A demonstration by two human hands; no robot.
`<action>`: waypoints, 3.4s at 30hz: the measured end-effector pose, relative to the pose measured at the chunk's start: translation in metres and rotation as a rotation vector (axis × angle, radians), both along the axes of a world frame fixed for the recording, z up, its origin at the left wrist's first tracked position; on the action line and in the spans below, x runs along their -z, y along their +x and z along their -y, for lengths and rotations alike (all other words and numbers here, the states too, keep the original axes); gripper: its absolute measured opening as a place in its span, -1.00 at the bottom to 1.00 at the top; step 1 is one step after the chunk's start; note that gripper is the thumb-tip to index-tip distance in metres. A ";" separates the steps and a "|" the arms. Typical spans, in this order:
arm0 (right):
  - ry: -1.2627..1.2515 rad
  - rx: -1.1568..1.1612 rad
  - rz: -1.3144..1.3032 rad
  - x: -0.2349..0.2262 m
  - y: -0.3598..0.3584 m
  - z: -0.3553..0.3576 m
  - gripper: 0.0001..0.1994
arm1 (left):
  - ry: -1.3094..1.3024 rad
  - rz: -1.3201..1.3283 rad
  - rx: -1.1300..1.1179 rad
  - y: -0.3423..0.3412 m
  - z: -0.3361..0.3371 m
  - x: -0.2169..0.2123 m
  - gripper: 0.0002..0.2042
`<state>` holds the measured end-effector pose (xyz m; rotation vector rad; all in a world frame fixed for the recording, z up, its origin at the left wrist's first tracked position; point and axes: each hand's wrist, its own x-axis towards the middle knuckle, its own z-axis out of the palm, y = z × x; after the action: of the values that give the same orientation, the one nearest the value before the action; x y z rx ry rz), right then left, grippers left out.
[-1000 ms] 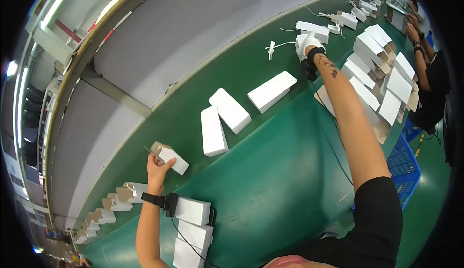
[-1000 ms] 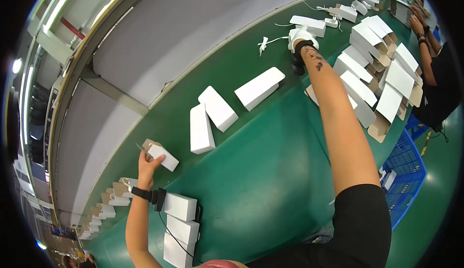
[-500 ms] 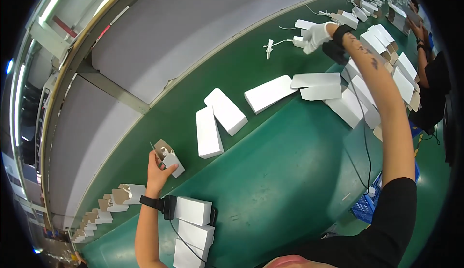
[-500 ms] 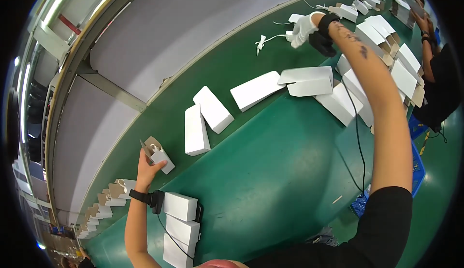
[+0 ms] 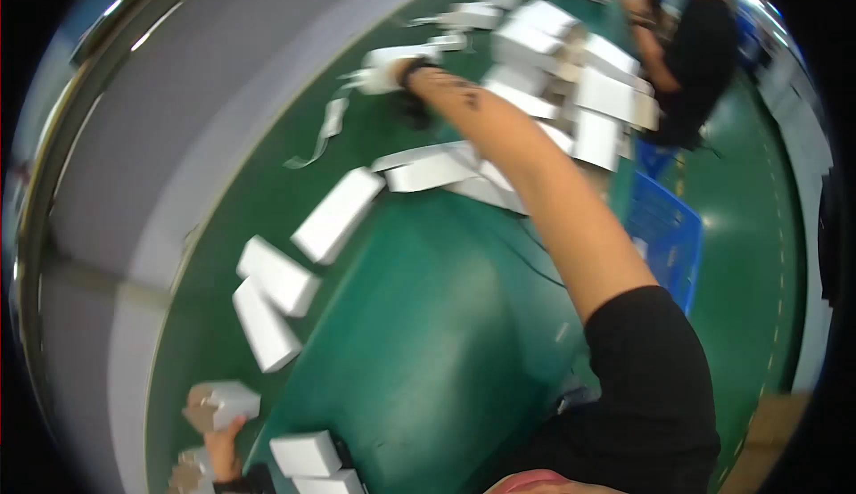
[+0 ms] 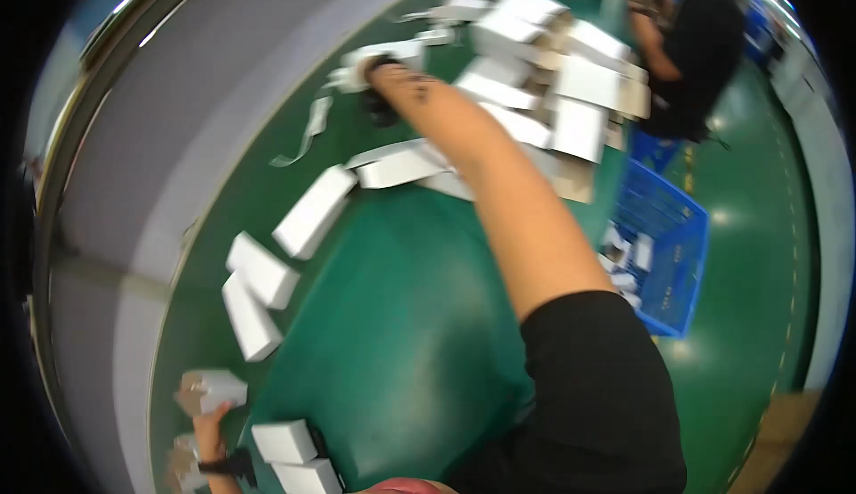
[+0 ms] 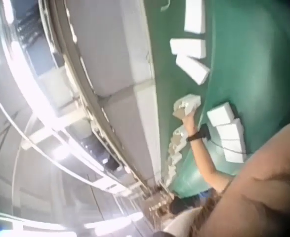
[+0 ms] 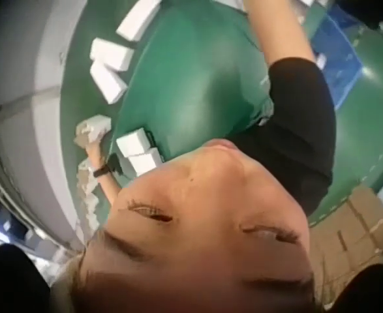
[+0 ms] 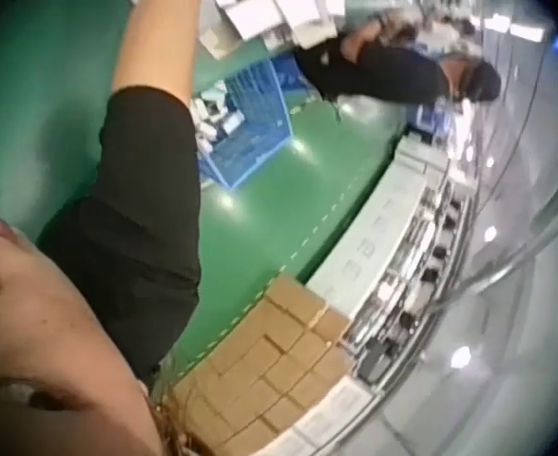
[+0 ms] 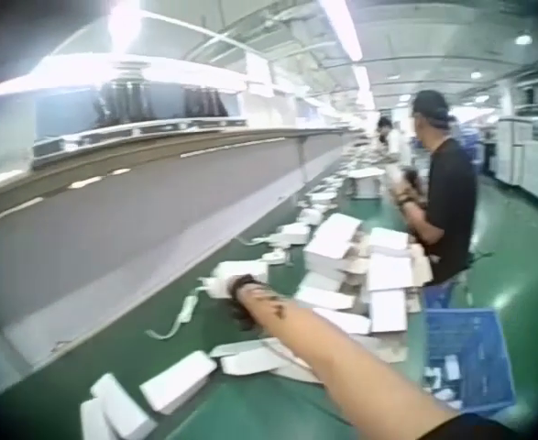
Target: The person picks up a white power adapter and a white box, places the adapter inside the box, and sets the box on the table, repeating the process several times.
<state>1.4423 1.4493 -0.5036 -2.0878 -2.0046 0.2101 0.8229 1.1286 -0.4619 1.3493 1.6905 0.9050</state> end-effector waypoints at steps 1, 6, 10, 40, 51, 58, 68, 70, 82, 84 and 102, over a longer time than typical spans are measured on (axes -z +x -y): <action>0.257 -0.180 0.036 -0.027 0.011 0.021 -0.49 | 0.240 -0.046 0.110 0.025 -0.007 -0.010 -0.14; 0.291 -0.178 -0.268 -0.178 -0.042 0.183 -0.44 | 0.739 -0.313 0.151 0.142 0.047 -0.100 -0.20; 0.445 -0.372 -0.334 -0.185 -0.073 0.319 -0.58 | -0.300 1.082 0.541 0.232 0.063 -0.068 -0.19; 0.177 -0.470 -1.215 -0.003 -0.204 0.396 -0.58 | -0.009 0.788 0.358 0.279 0.032 0.005 -0.46; -0.519 -0.639 -2.230 -0.015 -0.173 0.403 -0.36 | -0.241 -0.962 0.171 0.130 -0.114 0.038 -0.35; -0.963 -0.942 -2.311 -0.040 -0.154 0.423 -0.21 | -0.094 0.037 0.614 0.147 -0.034 -0.014 -0.19; -0.732 -0.371 -2.088 -0.011 -0.136 0.406 -0.41 | 0.152 -0.078 1.130 0.228 0.008 0.025 -0.18; -0.631 -0.558 -1.469 -0.007 -0.119 0.388 -0.55 | 0.218 -0.085 1.203 0.244 0.012 0.038 -0.19; 0.101 -0.952 -0.367 -0.020 -0.118 0.357 -0.79 | 0.205 -0.058 0.888 0.283 0.020 0.070 -0.12; 0.056 -0.945 -0.255 -0.012 -0.127 0.352 -0.78 | 0.295 -0.195 0.888 0.287 0.020 0.063 -0.16; 0.520 0.030 0.352 0.091 0.154 -0.026 -0.41 | 0.048 -0.175 -0.082 0.029 -0.070 0.045 -0.37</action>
<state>1.5960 1.4757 -0.5947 -1.8981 -1.9253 -0.6569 0.8522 1.1988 -0.5065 1.4355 1.8794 0.9002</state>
